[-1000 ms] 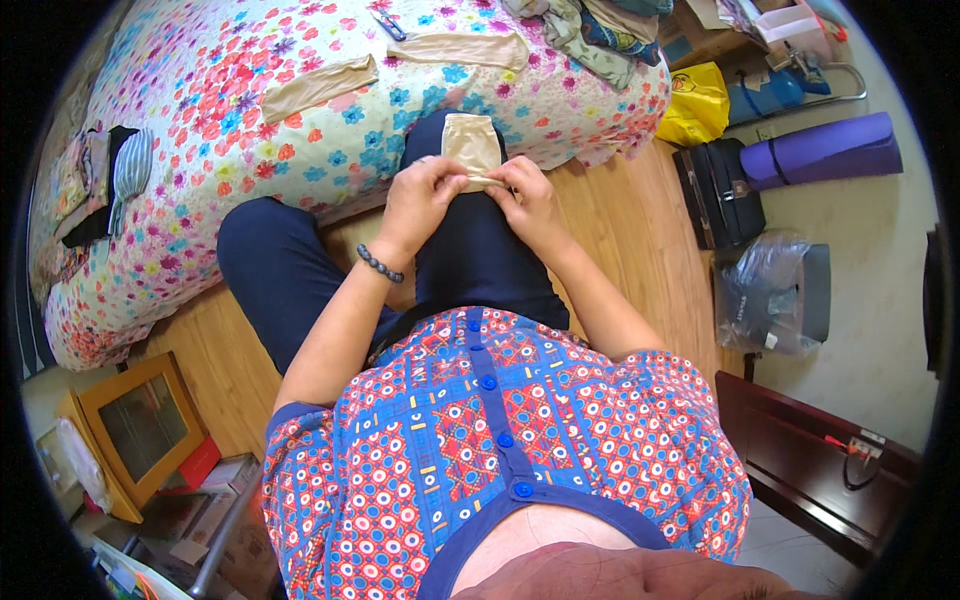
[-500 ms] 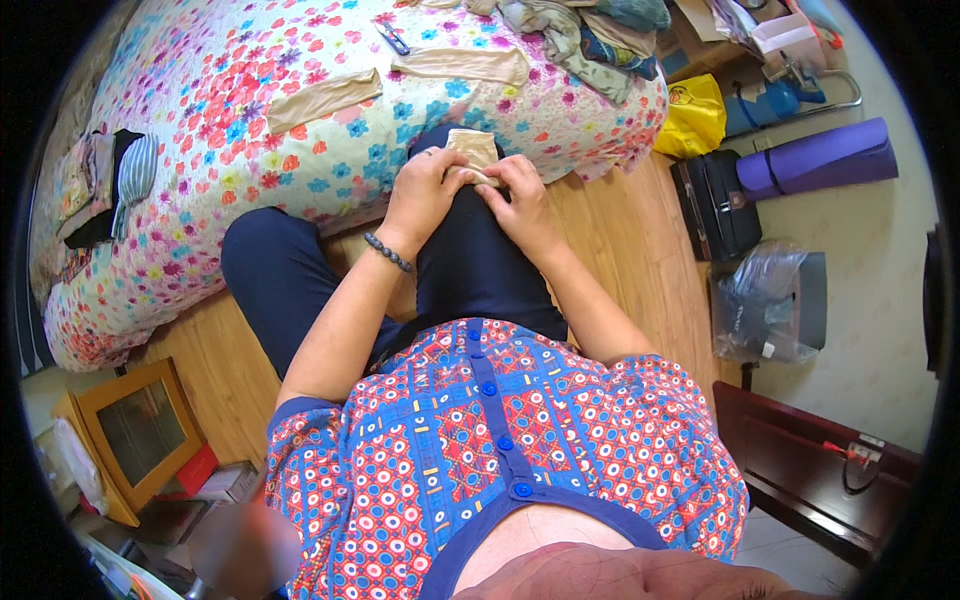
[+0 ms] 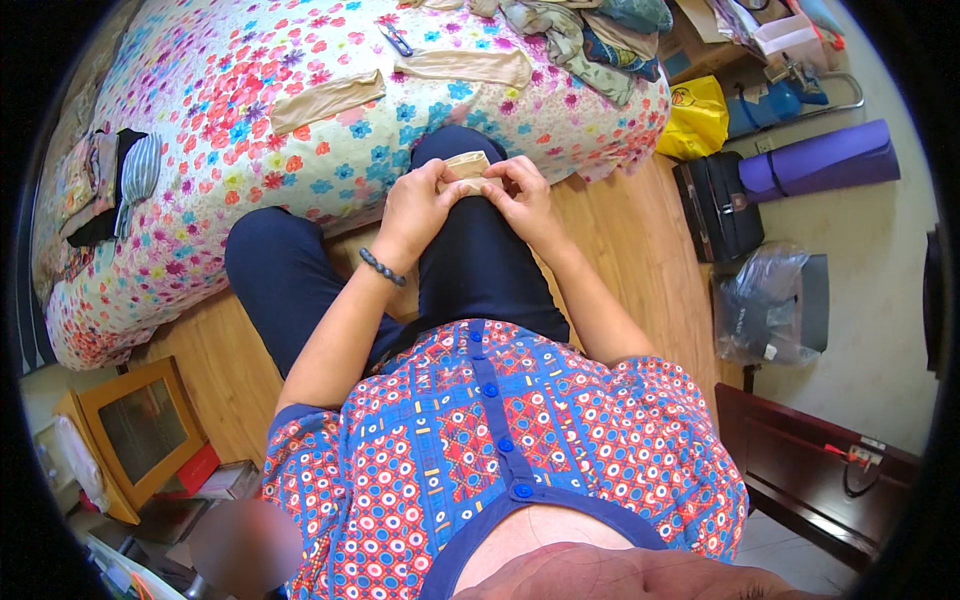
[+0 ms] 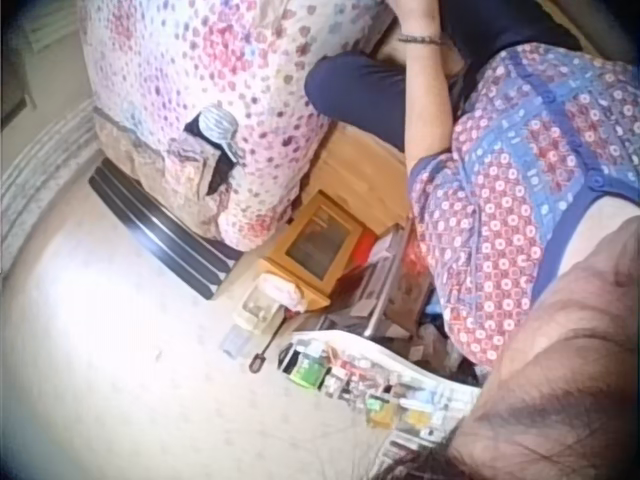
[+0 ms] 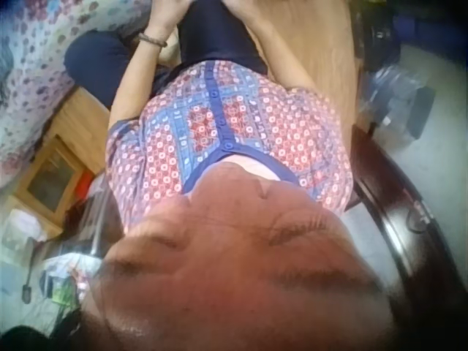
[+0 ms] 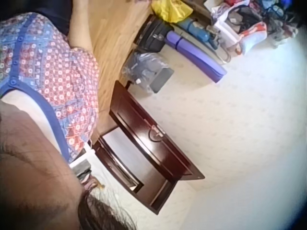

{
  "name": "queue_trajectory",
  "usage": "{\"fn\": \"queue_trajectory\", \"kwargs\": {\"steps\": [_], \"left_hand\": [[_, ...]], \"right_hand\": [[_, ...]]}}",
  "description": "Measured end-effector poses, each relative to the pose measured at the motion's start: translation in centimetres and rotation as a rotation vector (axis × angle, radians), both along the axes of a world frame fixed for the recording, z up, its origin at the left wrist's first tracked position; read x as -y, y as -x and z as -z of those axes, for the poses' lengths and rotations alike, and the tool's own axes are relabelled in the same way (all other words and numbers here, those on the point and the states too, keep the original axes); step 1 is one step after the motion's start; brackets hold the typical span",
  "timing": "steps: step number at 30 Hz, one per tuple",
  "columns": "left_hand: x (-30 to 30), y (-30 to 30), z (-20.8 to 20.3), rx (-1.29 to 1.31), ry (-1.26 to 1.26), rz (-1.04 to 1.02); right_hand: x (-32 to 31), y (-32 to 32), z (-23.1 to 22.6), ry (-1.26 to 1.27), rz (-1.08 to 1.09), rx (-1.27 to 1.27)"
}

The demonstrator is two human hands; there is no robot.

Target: The person folds a pair of blue denim shorts and places them on a bed. They then pick up several beige undergarments, fold each one individually, and place them on the bed. The person uses a pair of scissors to cut a small piece of fabric from one of the undergarments before continuing to fold the remaining items.

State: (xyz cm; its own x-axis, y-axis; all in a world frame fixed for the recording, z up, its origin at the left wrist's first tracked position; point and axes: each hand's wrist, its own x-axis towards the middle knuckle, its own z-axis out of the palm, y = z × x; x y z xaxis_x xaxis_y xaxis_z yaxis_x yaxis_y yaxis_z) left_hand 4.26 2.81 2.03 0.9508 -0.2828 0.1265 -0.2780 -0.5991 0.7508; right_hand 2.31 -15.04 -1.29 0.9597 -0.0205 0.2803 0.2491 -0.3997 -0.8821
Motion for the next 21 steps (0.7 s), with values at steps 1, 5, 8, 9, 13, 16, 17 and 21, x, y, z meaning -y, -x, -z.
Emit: {"fn": "queue_trajectory", "kwargs": {"steps": [1,5,8,9,13,16,17,21], "left_hand": [[0.1,0.2,-0.1,0.137,-0.042,-0.018],[0.2,0.2,0.2,0.615,-0.170,0.160],[0.5,0.2,0.3,0.515,-0.091,0.132],[0.5,-0.3,0.7,0.457,-0.073,0.115],[0.7,-2.3,0.4,0.225,-0.037,0.042],[1.0,-3.6,1.2,0.345,-0.069,-0.047],[1.0,-4.3,1.6,0.399,-0.032,-0.076],[0.3,-5.6,1.1,-0.172,0.031,0.040]], "right_hand": [[-0.2,-0.1,-0.5,0.008,-0.011,0.017],[0.6,-1.4,0.7,-0.005,-0.056,-0.038],[0.8,-2.5,1.1,-0.138,-0.030,-0.250],[0.7,-2.6,1.2,-0.229,-0.028,-0.231],[-0.3,-1.7,0.5,-0.438,0.111,-0.238],[-0.8,-0.2,0.0,-0.413,0.124,-0.238],[-1.0,0.3,-0.5,-0.394,0.090,-0.287],[-1.2,0.7,-1.9,-0.549,-0.046,-0.479]]}}
